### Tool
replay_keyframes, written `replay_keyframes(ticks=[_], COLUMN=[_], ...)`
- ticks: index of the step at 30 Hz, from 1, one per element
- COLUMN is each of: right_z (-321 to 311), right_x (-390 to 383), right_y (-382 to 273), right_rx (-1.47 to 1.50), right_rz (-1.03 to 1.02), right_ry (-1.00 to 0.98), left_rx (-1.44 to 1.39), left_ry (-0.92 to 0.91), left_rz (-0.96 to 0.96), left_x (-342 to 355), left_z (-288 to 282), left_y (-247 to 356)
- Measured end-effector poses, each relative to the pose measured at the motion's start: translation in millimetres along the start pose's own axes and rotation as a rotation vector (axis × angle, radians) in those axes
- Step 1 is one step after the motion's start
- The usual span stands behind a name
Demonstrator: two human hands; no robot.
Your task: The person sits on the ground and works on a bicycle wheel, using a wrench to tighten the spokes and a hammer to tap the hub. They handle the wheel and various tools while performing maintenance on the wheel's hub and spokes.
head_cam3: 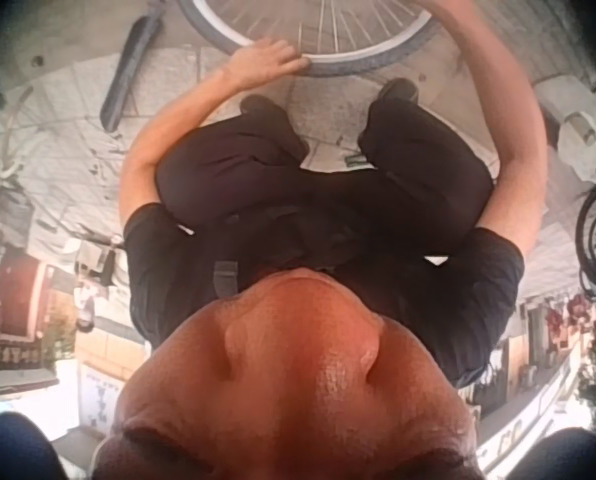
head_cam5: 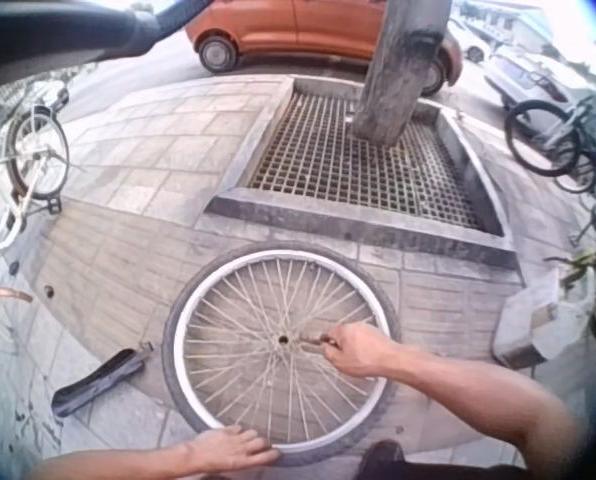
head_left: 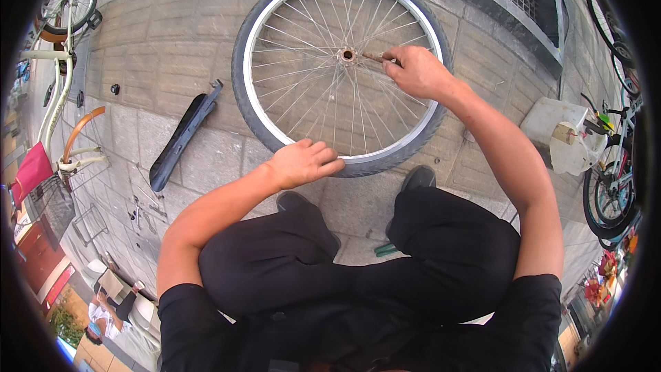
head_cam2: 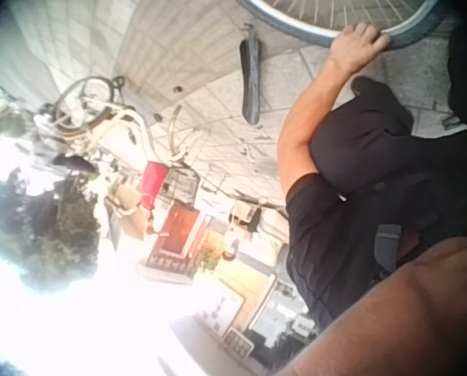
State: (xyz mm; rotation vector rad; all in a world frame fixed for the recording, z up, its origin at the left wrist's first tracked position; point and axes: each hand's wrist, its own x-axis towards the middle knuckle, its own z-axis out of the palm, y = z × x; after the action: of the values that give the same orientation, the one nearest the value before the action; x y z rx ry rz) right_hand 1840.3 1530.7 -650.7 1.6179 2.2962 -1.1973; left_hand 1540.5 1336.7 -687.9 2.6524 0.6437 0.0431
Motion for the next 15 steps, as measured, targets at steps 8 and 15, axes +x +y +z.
replay_keyframes(ticks=[8,15], right_z=[-15.0,-58.8], right_x=[9.0,-9.3], right_y=[32.9,23.2], right_rx=[0.123,0.529], right_rz=[0.038,0.195], right_ry=[0.103,0.261], left_rx=[-0.154,-0.261], left_ry=[-0.015,0.12], left_rz=[-0.018,-0.041], left_x=[25.2,35.3], left_z=[-34.1,-52.1], left_y=[-0.8,11.7])
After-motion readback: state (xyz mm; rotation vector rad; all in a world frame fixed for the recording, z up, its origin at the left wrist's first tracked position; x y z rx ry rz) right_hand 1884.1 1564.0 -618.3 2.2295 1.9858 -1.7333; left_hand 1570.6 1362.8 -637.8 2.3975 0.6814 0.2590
